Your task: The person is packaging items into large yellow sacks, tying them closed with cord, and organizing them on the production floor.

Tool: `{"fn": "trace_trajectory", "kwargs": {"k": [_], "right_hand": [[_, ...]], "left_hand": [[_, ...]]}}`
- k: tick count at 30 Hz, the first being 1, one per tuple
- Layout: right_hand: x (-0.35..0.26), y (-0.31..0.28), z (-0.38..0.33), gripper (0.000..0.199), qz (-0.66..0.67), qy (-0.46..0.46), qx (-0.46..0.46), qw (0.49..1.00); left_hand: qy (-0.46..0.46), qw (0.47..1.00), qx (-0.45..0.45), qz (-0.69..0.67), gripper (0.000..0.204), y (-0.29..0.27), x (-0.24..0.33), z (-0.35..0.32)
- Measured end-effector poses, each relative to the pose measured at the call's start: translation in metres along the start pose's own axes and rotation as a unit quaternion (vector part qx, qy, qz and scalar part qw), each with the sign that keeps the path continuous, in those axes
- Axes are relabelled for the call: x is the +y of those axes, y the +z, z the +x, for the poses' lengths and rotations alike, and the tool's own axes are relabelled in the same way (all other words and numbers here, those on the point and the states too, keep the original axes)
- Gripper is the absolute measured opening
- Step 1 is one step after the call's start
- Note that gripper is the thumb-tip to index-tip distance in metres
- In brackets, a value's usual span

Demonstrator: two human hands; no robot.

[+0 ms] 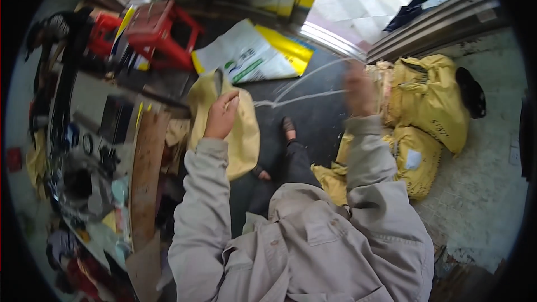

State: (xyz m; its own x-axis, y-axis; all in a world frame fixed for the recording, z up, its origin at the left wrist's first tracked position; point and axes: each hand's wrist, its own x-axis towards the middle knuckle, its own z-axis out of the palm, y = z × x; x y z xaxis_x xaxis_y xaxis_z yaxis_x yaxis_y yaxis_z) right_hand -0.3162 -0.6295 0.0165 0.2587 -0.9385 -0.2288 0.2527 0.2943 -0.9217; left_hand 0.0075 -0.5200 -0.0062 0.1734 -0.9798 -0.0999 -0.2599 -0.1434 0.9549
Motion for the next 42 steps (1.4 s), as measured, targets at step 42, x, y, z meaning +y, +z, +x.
{"fn": "trace_trajectory", "kwargs": {"k": [42], "right_hand": [[0.318,0.159,-0.083,0.013,-0.046,0.089,0.163,0.982]], "left_hand": [[-0.270,0.880,0.291,-0.260,0.036,0.084,-0.143,-0.091]]}}
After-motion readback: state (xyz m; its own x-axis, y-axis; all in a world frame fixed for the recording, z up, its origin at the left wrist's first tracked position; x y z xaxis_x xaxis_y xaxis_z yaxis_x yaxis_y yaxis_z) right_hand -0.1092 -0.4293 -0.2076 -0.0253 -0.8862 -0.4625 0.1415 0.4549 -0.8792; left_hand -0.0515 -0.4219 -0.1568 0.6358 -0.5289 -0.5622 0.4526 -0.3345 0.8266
